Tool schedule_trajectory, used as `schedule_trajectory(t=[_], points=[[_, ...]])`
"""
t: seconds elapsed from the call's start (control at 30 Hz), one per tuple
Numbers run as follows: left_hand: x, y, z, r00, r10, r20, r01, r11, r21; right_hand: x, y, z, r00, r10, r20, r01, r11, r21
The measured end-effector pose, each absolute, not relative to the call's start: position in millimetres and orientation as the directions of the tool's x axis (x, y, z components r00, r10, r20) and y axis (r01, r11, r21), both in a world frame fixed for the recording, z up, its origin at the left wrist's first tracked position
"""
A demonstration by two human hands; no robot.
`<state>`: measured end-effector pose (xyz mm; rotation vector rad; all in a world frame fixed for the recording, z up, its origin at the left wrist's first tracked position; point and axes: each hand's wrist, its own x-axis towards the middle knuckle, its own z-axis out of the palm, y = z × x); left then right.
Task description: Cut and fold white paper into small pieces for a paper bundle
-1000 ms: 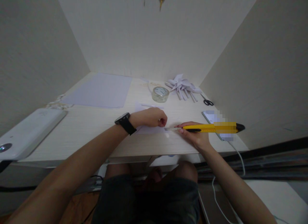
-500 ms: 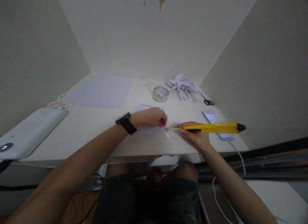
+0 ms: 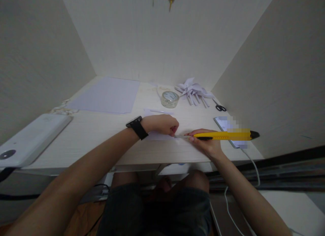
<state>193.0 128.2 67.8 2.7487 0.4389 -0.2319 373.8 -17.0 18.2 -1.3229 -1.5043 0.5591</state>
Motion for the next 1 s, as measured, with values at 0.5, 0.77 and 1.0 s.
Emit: schedule_trajectory(t=[0.5, 0.77, 1.0], points=[[210, 126, 81, 0.883, 0.276, -0.381, 0.385, -0.889, 0.248, 376, -18, 16, 0.077, 0.926, 0.37, 0.413, 0.308, -0.857], [214, 127, 80, 0.875, 0.237, -0.421, 0.361, -0.9, 0.245, 379, -17, 12, 0.067, 0.92, 0.386, 0.399, 0.329, -0.856], [211, 132, 77, 0.89, 0.206, -0.407, 0.352, -0.878, 0.325, 378, -19, 15, 0.071, 0.916, 0.395, 0.442, 0.326, -0.836]])
